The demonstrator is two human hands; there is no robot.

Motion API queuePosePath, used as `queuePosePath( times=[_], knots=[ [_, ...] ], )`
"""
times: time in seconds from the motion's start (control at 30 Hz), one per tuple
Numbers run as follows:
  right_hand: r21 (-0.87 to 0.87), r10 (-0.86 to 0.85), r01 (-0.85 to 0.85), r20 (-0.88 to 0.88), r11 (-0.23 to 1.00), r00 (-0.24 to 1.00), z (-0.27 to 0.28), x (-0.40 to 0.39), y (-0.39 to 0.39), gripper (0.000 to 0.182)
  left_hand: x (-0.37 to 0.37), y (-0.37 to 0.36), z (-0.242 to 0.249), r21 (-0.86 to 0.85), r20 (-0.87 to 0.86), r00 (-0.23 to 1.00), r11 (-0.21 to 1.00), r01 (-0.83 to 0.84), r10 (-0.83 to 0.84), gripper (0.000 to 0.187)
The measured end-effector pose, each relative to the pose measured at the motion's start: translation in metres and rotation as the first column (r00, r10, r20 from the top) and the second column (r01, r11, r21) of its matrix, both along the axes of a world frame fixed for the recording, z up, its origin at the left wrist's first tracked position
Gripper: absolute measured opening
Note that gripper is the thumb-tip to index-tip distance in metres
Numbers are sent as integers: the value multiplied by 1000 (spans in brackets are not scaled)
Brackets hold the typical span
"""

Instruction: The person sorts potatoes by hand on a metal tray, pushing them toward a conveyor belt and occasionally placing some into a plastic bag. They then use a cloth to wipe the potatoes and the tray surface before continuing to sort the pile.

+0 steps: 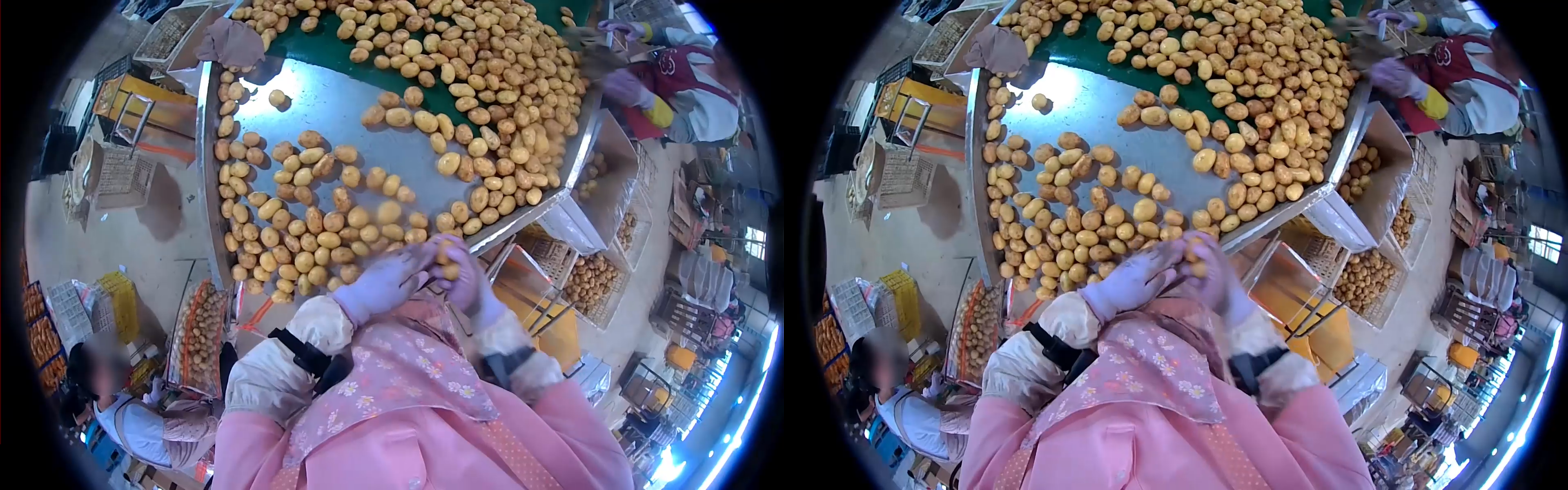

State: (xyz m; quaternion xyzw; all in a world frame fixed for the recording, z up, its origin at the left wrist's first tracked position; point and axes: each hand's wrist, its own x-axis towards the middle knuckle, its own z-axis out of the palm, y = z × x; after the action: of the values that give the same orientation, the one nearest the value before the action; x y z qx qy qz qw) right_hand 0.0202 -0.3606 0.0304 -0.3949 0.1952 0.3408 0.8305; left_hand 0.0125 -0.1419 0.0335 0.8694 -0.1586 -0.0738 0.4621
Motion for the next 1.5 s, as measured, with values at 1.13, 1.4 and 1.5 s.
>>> queuePosePath(
  times=[1.13,1.4,1.5],
  knots=[
    [-933,846,171,-197,-318,495,-66,98,100,42,-2,141,-51,530,179,849,678,-508,497,41],
    [-922,980,364,66,131,-188,-12,24,59,39,-33,188,-63,464,-78,762,700,-543,643,34],
    [-831,602,4,405,556,688,-47,16,39,33,-34,135,-25,87,-119,801,810,-580,586,43]
  ],
)
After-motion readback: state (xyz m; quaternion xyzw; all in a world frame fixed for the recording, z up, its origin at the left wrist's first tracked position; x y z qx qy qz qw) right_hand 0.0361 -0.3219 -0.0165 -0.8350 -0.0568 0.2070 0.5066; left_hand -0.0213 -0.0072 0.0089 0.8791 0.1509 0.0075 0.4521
